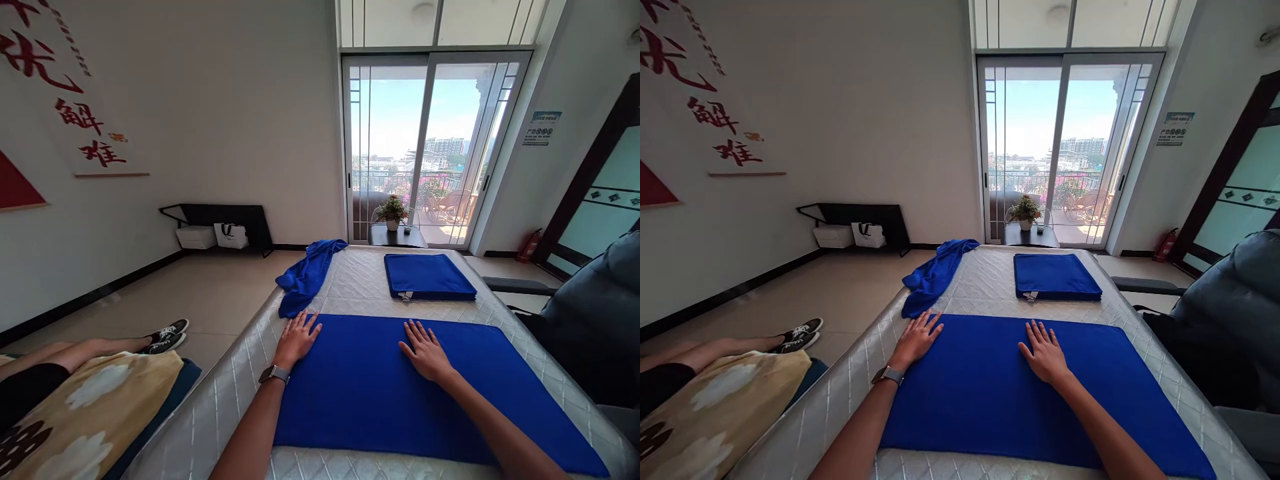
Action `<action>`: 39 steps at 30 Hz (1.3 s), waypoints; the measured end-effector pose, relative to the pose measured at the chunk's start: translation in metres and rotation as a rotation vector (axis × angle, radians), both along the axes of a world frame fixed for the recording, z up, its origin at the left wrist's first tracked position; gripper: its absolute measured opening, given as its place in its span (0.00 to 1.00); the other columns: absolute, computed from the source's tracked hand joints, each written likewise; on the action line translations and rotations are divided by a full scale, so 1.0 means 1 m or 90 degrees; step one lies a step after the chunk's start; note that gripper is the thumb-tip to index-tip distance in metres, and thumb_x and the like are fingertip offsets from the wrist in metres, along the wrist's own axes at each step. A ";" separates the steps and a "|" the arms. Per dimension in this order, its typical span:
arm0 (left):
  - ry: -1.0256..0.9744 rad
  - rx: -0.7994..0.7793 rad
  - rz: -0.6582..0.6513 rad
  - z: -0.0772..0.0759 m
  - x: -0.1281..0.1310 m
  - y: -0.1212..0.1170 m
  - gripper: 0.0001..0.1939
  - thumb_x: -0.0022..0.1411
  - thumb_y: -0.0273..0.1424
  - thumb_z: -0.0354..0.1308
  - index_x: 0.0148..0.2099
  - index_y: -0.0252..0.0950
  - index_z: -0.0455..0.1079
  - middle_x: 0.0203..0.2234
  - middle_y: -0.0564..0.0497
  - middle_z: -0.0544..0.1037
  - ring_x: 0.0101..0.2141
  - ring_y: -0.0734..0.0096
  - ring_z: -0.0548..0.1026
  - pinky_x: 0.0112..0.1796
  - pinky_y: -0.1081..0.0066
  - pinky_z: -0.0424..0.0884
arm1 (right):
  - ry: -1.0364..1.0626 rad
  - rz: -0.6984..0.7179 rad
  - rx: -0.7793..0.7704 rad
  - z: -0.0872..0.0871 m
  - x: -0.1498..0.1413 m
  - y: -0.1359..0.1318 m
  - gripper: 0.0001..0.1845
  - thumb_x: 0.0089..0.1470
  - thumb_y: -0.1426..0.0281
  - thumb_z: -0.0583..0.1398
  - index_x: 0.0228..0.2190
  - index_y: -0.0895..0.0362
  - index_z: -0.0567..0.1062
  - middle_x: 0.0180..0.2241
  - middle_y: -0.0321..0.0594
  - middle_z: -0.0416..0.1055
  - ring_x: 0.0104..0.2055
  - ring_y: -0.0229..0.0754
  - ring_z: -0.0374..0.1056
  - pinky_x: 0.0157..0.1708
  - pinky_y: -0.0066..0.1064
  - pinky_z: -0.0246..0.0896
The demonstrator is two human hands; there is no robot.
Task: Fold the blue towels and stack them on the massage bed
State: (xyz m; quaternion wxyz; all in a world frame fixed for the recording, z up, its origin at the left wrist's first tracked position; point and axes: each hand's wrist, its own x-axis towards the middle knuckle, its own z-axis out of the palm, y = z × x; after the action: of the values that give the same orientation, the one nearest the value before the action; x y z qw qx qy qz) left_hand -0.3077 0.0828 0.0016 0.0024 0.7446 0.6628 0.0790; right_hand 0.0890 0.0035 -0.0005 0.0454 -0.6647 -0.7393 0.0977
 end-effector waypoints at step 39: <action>-0.020 -0.003 -0.001 0.005 0.002 -0.004 0.30 0.74 0.49 0.40 0.73 0.47 0.53 0.71 0.47 0.54 0.70 0.56 0.51 0.67 0.50 0.46 | -0.060 -0.086 0.034 0.017 0.063 0.012 0.37 0.65 0.57 0.37 0.70 0.59 0.49 0.72 0.37 0.43 0.74 0.43 0.36 0.71 0.40 0.32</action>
State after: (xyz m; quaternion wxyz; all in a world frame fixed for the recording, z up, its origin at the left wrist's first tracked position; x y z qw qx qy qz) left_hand -0.3056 0.0791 0.0062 0.0147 0.7436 0.6625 0.0891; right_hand 0.1519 0.0153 0.0160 0.0347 -0.7152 -0.6967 0.0436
